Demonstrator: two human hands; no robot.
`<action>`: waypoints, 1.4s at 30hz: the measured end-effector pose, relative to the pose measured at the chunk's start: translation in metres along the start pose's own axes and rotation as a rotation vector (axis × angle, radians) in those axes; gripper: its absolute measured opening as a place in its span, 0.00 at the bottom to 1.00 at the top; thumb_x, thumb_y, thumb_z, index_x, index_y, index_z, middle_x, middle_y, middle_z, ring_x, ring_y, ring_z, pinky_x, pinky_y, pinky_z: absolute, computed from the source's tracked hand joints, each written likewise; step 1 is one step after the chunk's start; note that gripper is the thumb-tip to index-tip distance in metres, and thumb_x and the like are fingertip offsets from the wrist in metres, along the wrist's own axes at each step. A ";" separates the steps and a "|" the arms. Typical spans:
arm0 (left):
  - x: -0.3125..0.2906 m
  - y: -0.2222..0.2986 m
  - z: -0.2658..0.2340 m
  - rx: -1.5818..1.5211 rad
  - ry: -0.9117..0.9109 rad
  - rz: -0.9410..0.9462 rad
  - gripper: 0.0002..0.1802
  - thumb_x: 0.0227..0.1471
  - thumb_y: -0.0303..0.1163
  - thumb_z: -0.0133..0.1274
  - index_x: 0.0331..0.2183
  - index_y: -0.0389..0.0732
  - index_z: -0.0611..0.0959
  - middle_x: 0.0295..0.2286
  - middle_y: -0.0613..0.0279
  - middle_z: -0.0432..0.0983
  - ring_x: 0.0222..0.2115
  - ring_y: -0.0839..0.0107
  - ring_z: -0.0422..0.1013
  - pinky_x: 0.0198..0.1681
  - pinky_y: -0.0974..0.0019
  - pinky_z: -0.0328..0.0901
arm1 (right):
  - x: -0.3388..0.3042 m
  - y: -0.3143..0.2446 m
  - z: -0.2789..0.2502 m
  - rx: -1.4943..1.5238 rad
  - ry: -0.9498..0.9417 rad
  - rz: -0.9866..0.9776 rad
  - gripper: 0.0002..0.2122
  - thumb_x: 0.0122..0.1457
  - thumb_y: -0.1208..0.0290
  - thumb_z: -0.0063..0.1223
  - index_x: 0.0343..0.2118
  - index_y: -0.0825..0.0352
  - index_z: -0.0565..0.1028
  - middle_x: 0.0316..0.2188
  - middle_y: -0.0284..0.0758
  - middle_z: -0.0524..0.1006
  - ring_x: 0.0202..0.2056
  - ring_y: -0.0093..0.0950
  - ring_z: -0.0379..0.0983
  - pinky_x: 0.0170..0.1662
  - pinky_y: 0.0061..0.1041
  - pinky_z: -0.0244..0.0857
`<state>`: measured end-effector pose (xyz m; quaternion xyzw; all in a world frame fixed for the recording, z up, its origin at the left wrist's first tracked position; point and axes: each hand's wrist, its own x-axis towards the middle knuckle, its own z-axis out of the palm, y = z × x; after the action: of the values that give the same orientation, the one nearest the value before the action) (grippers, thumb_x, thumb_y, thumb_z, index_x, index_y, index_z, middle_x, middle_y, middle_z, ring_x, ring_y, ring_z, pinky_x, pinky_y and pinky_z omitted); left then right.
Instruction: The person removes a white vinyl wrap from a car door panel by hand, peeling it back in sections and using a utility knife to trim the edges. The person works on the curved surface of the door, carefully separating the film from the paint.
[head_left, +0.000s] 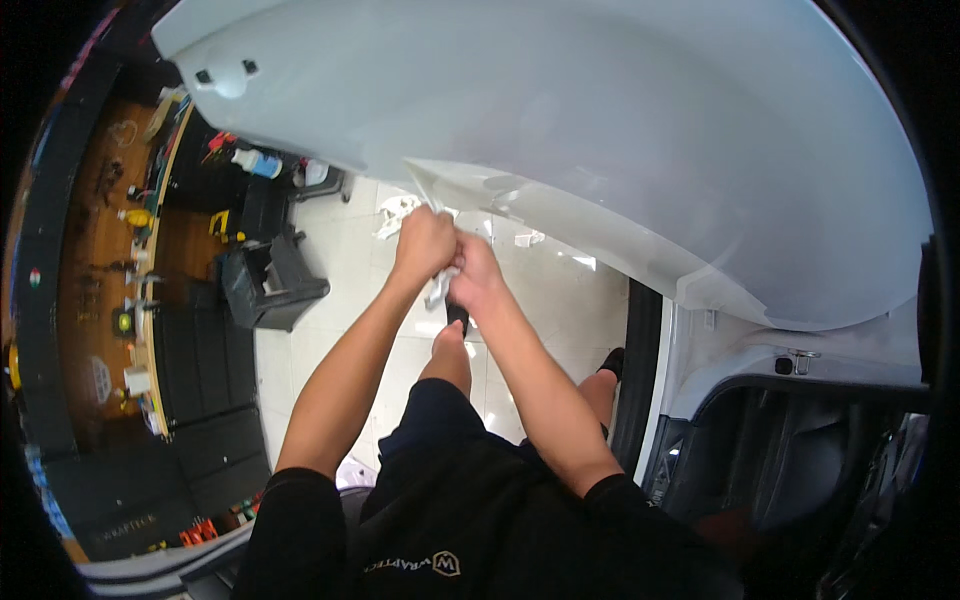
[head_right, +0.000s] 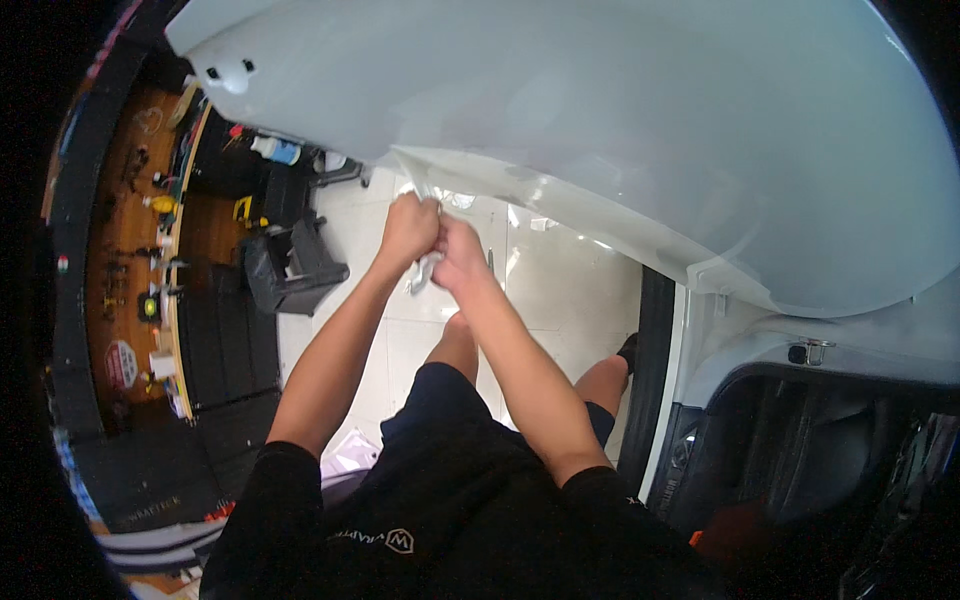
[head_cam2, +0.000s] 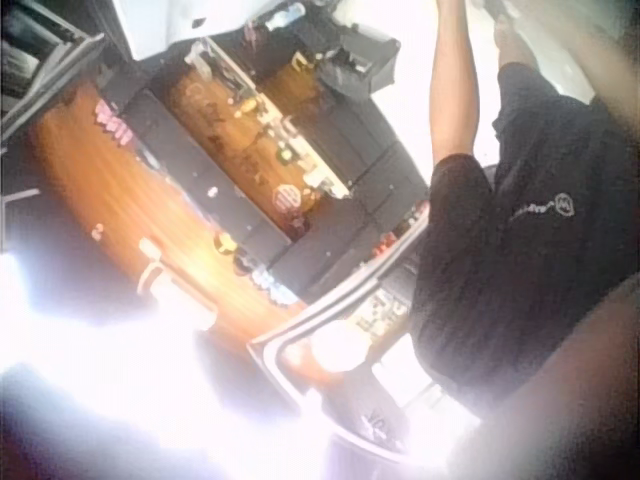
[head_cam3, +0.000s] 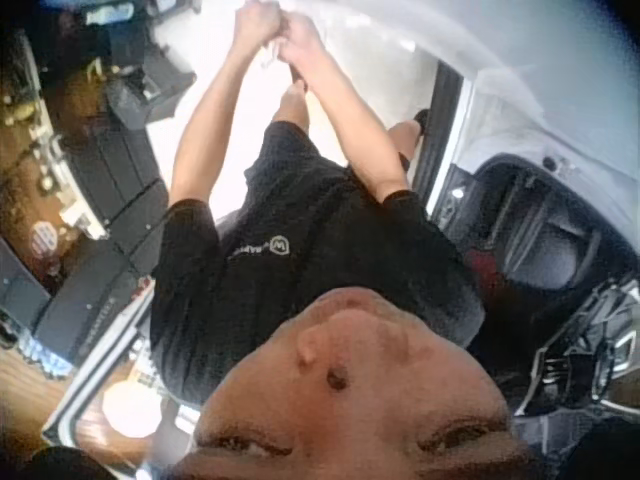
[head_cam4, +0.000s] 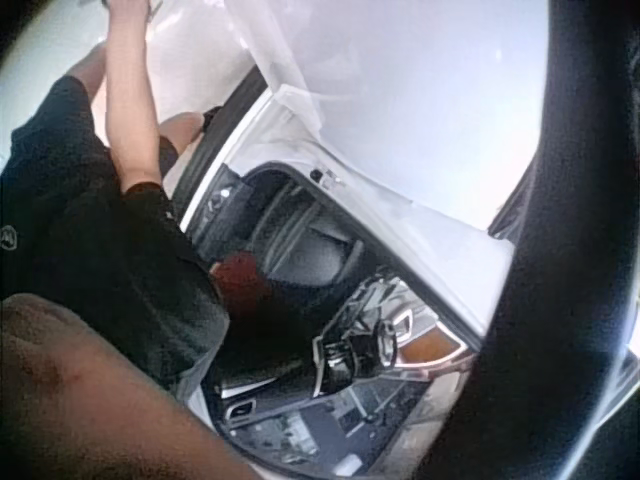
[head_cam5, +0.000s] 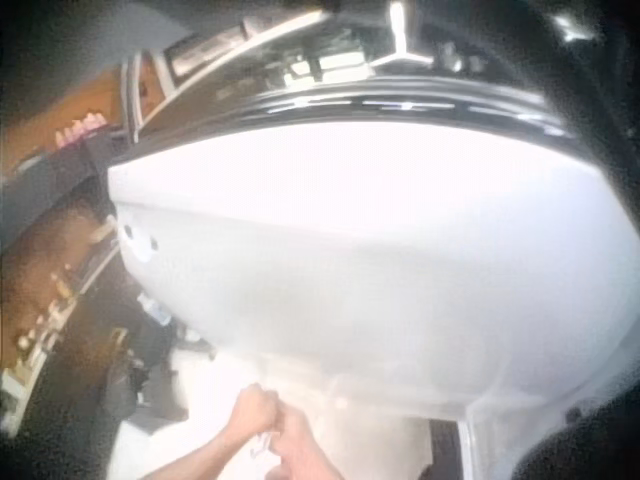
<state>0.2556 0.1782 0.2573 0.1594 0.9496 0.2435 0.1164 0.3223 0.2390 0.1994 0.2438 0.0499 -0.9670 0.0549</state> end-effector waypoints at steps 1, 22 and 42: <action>0.001 0.001 0.000 -0.011 -0.037 -0.026 0.23 0.54 0.37 0.47 0.29 0.20 0.81 0.27 0.26 0.78 0.32 0.37 0.78 0.39 0.44 0.70 | 0.006 -0.010 0.003 0.008 -0.057 0.021 0.09 0.67 0.64 0.45 0.36 0.63 0.74 0.27 0.32 0.75 0.25 0.25 0.69 0.28 0.27 0.63; 0.019 -0.057 0.077 -2.173 -0.554 -0.226 0.38 0.66 0.62 0.35 0.56 0.36 0.70 0.38 0.56 0.77 0.48 0.57 0.72 0.55 0.49 0.66 | -0.004 -0.028 -0.019 0.309 -0.436 0.248 0.11 0.71 0.66 0.39 0.44 0.67 0.71 0.18 0.21 0.58 0.16 0.11 0.53 0.21 0.15 0.48; 0.047 -0.053 0.110 -2.500 -0.396 -0.133 0.34 0.68 0.58 0.35 0.53 0.35 0.71 0.47 0.53 0.76 0.48 0.61 0.72 0.54 0.57 0.65 | 0.006 -0.055 0.005 0.147 -0.263 0.346 0.04 0.69 0.72 0.33 0.37 0.62 0.62 0.17 0.23 0.56 0.16 0.14 0.54 0.19 0.17 0.45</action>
<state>0.2322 0.1981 0.1299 -0.0732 0.0450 0.9369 0.3388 0.3072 0.2922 0.2051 0.1241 -0.0710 -0.9676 0.2081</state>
